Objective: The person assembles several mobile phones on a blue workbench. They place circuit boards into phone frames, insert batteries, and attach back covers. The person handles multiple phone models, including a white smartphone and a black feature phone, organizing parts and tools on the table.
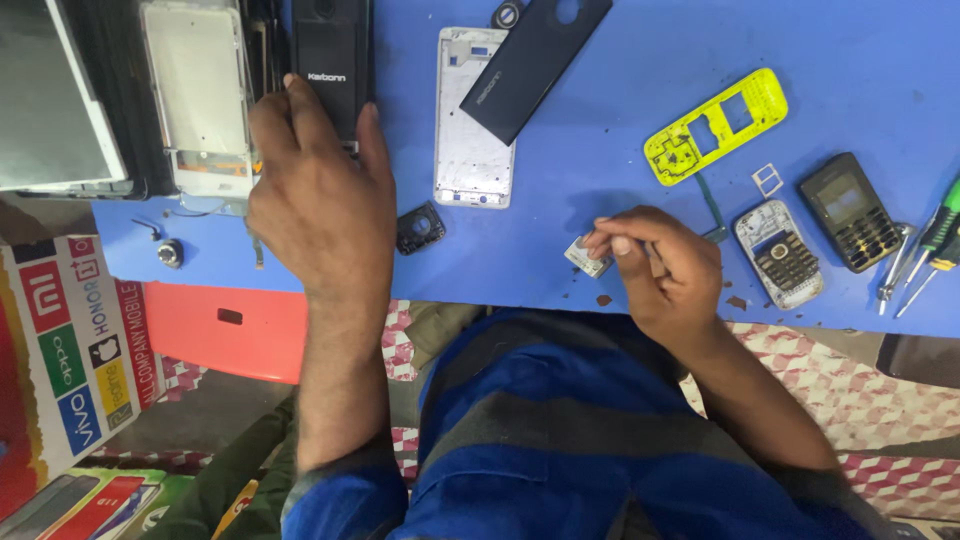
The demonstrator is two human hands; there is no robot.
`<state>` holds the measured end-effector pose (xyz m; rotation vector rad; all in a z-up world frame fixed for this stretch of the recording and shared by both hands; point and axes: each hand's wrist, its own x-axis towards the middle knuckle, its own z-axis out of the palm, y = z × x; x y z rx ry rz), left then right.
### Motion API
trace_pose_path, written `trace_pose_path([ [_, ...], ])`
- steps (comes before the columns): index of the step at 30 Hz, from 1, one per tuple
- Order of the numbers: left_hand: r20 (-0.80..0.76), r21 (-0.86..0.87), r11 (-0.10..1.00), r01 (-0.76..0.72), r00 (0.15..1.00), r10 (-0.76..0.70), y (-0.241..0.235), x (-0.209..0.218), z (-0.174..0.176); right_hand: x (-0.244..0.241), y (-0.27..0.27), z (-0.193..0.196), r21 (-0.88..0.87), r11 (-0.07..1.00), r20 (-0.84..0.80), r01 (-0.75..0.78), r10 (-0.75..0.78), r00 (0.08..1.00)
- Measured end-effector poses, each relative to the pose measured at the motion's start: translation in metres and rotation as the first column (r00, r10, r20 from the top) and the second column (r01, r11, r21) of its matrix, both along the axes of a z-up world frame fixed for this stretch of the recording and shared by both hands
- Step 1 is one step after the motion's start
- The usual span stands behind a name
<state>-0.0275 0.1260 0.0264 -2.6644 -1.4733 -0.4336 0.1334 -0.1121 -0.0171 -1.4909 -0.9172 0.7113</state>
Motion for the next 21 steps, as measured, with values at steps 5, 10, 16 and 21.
trace_pose_path([
  [5,-0.037,0.009,1.0,-0.021,0.999,0.021,0.0026,0.0037,-0.0014,0.0023,-0.0003,-0.0009,0.044,0.999,0.161,-0.029,0.022,0.987],
  [10,-0.04,0.027,0.999,-0.025,0.999,0.026,0.0033,0.0017,-0.003,0.0039,0.0032,-0.0029,0.065,0.996,0.206,-0.054,0.04,0.978],
  [16,-0.088,0.025,0.999,-0.033,0.996,0.035,0.0033,0.0026,-0.002,0.0035,0.0022,-0.0025,0.042,0.998,0.17,-0.057,0.049,0.984],
  [21,-0.081,0.032,0.999,0.016,0.997,-0.014,0.0043,0.0013,-0.0019,0.0035,0.0019,-0.0043,0.034,0.998,0.212,-0.059,0.05,0.976],
])
